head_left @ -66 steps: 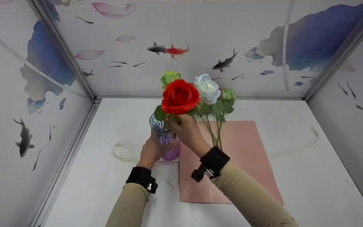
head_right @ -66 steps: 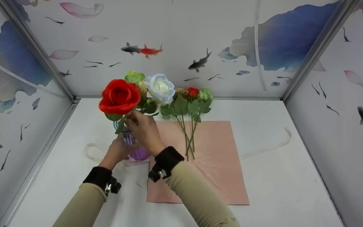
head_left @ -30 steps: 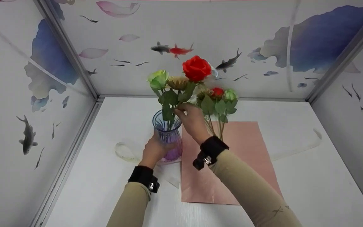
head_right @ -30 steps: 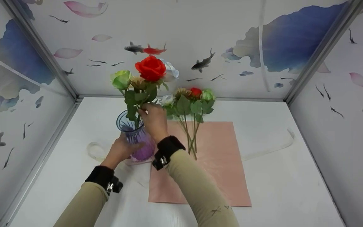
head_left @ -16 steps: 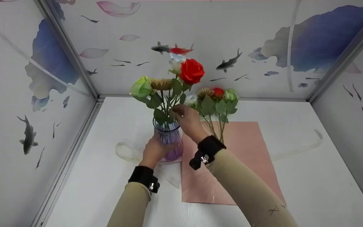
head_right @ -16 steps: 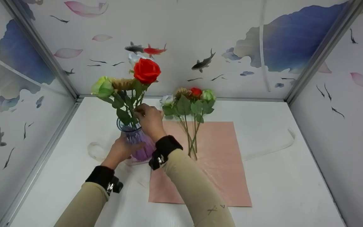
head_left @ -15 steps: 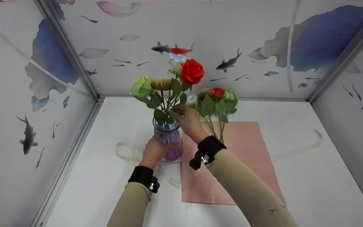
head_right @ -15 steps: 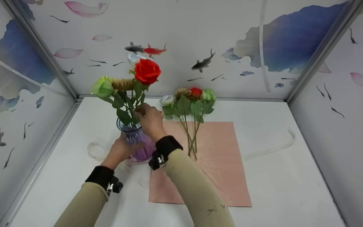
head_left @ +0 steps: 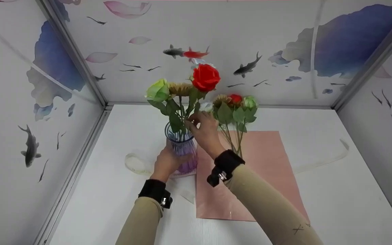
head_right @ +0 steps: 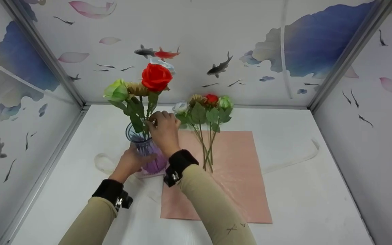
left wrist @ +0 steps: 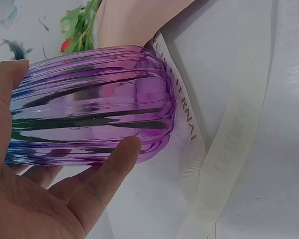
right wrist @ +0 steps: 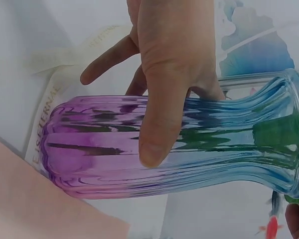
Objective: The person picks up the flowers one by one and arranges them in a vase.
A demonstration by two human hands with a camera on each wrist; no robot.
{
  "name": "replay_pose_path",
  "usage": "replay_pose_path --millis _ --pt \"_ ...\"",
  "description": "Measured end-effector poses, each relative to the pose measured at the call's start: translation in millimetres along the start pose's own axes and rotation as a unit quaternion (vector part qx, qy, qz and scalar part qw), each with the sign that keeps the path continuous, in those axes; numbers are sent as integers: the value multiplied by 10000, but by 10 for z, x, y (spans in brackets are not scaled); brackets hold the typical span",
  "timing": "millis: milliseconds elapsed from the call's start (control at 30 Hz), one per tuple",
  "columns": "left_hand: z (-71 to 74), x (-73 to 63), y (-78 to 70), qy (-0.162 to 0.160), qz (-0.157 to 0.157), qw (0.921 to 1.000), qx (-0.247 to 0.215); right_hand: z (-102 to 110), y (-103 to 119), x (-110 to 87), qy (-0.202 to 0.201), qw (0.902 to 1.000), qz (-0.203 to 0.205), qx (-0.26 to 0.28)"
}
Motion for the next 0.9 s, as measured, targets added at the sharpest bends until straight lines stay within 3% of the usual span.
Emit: replay_pose_path --millis 167,400,567,900 --pt "8 -4 5 48 90 9999 -1 37 -61 -37 195 9994 -92 288" --pt "14 -17 15 64 77 9999 -23 45 -201 -108 785 9907 -770 799" --pt "8 -6 25 52 53 10000 20 84 -262 -138 948 9875 -649 1080" --pt "0 -6 10 -62 -116 9999 -46 253 -606 -268 902 9881 -807 946"
Point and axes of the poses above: each hand's wrist, its own x-axis towards the middle knuckle, its own z-axis out of the back of the hand, y = z × x, the point moved 5 cm from there along x, towards the middle knuckle, and after that the axes turned 7 degrees about z, right-handed, at the moved point
